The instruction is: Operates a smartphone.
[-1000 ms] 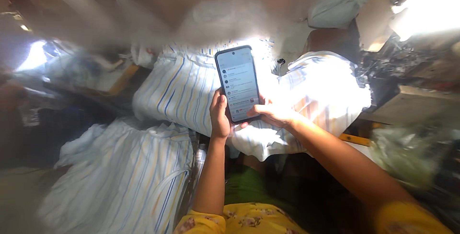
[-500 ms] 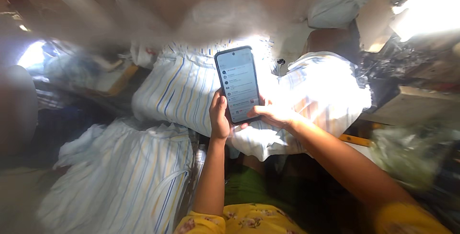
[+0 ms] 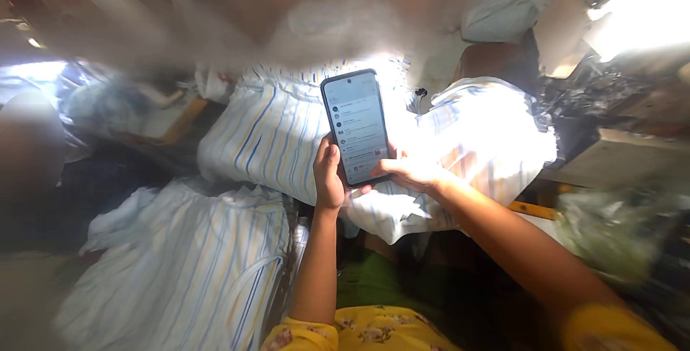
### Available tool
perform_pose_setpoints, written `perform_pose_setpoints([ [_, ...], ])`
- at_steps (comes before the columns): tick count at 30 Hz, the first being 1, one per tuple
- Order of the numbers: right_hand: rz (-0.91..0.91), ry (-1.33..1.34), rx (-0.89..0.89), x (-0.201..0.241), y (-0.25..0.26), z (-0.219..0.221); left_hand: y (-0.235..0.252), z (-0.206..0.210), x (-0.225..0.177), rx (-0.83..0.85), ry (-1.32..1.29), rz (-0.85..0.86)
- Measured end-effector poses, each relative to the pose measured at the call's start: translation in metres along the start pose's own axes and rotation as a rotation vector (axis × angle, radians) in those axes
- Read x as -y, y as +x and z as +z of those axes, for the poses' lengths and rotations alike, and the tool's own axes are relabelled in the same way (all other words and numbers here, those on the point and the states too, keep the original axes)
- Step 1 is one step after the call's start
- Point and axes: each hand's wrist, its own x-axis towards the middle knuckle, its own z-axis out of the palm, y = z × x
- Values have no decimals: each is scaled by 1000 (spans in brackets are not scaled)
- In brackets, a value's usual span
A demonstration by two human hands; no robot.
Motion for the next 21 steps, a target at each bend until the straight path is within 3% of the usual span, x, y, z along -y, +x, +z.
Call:
perform_pose_setpoints([
  [21,1,1,-8,-1,0,0,-1,1,-1,-20,25,2],
])
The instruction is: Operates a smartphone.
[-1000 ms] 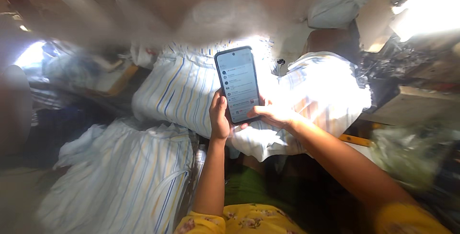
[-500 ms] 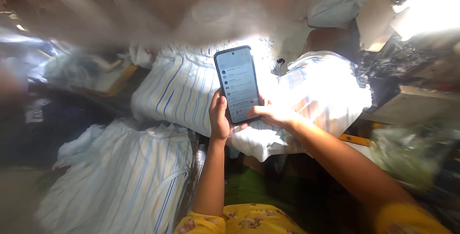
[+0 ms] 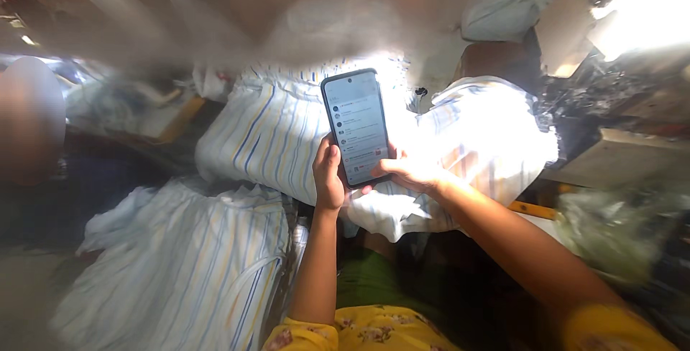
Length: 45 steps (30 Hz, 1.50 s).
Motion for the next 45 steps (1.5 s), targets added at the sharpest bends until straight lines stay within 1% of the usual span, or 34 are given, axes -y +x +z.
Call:
perform_pose_setpoints([
  [10,3,-16,-14,2,-1,2,0,1,-1,7,-12,2],
  [19,-27,-4,12,-1,0,-1,0,1,0,-6,-9,-5],
  [42,19,11,-2,0,0,1,-1,1,0,0,1,-9],
  [45,1,6,5,0,0,0,0,1,-1,2,1,-2],
])
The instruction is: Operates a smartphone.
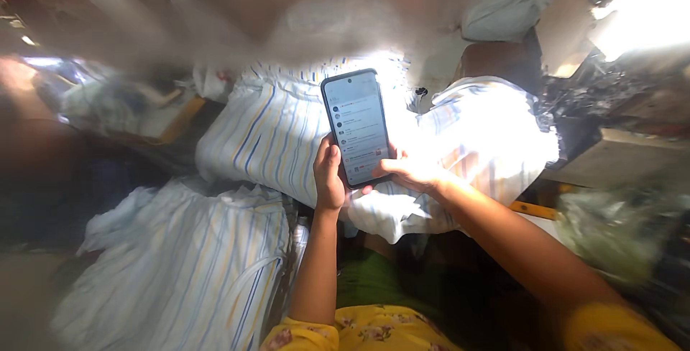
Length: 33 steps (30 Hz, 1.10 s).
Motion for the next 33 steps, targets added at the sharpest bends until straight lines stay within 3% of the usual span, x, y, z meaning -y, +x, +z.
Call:
perform_pose_setpoints([
  [33,-8,31,-13,2,0,2,-1,0,1,-14,-12,-9],
])
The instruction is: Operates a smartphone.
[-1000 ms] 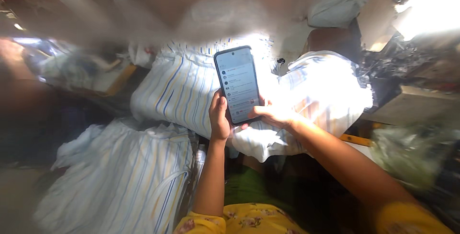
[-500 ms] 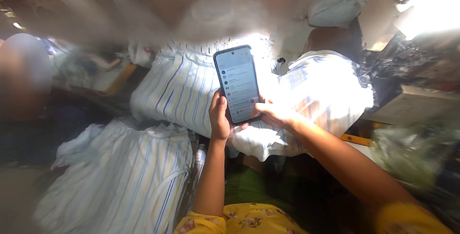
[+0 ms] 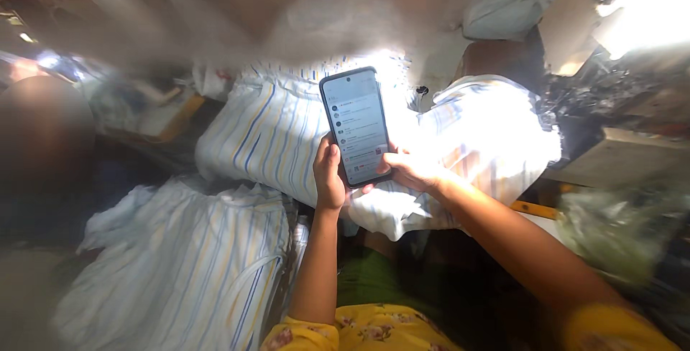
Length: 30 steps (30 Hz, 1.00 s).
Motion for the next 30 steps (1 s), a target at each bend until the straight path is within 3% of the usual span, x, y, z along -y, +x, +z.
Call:
perform_pose_setpoints([
  [30,18,-38,-1,0,1,0,-1,0,0,-5,18,13],
])
